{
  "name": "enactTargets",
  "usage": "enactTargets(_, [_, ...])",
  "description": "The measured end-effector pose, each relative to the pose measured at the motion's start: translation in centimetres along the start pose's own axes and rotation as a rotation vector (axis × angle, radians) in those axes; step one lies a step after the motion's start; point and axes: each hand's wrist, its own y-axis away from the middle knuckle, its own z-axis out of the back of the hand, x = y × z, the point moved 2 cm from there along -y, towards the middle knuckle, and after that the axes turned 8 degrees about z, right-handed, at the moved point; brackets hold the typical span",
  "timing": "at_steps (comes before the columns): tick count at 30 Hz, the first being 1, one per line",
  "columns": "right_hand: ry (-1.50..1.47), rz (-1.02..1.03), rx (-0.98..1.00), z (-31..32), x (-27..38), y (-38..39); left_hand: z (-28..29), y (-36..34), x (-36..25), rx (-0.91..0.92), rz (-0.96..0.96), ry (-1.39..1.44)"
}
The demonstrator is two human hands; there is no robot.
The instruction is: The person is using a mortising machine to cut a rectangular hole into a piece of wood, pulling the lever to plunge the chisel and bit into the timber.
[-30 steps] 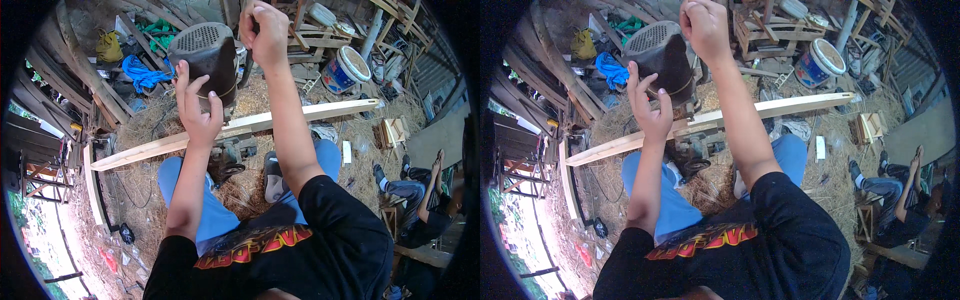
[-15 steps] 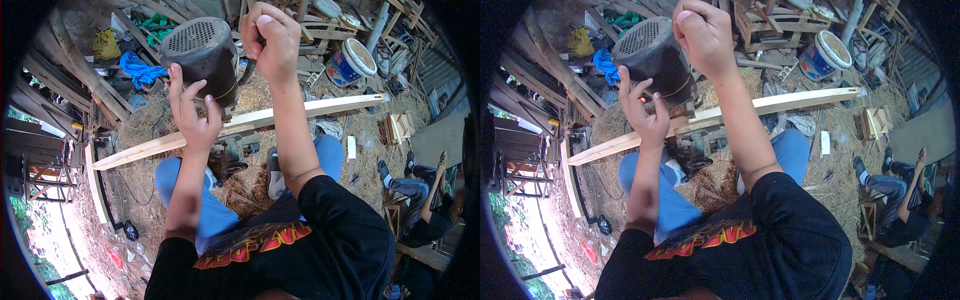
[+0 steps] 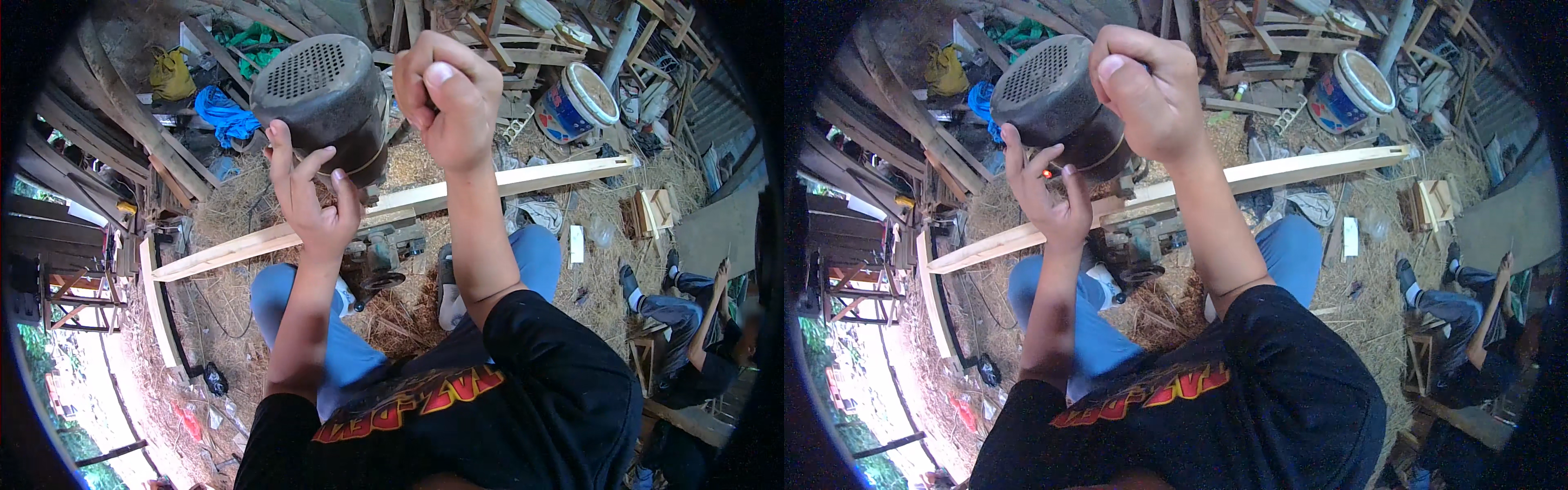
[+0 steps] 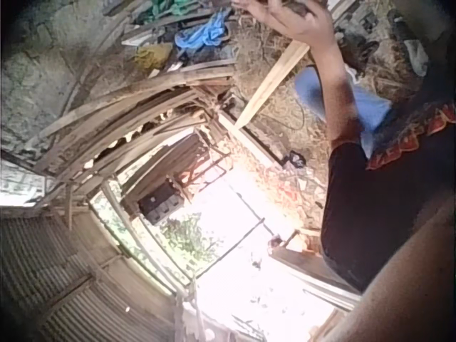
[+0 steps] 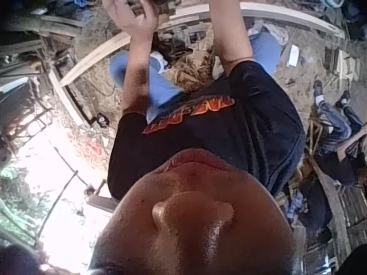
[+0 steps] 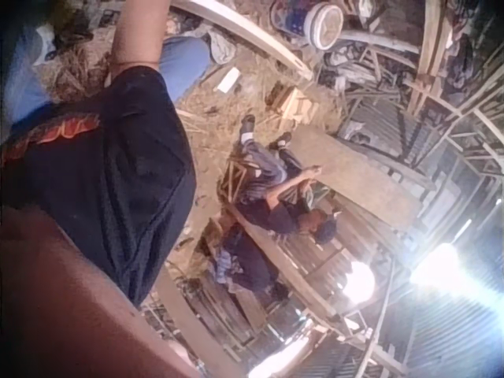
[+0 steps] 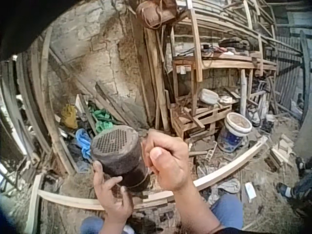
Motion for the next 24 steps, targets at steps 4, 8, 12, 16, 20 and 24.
enactTargets(4, [0.064, 0.027, 0.001, 0.0, 0.6, 0.9, 0.1, 0.1, 0.0, 0.021, 0.012, -0.023])
enactTargets(8, [0.105, 0.039, 0.004, -0.1, 1.1, 2.0, 0.5, 0.1, -0.5, 0.071, 0.044, -0.084])
enactTargets(12, [0.095, 0.067, -0.01, -0.2, 1.6, 2.8, 0.8, 0.1, -0.4, 0.097, 0.042, -0.106])
enactTargets(16, [0.075, 0.1, -0.053, -0.9, 1.6, 3.0, 0.9, 0.1, -0.2, 0.1, 0.027, -0.124])
enactTargets(20, [0.06, 0.112, -0.084, -1.0, 1.5, 3.0, 0.9, 0.0, 0.0, 0.093, 0.007, -0.115])
enactTargets(24, [0.063, 0.098, -0.022, -0.3, 1.2, 3.2, 1.2, 0.0, 0.2, 0.108, 0.01, -0.092])
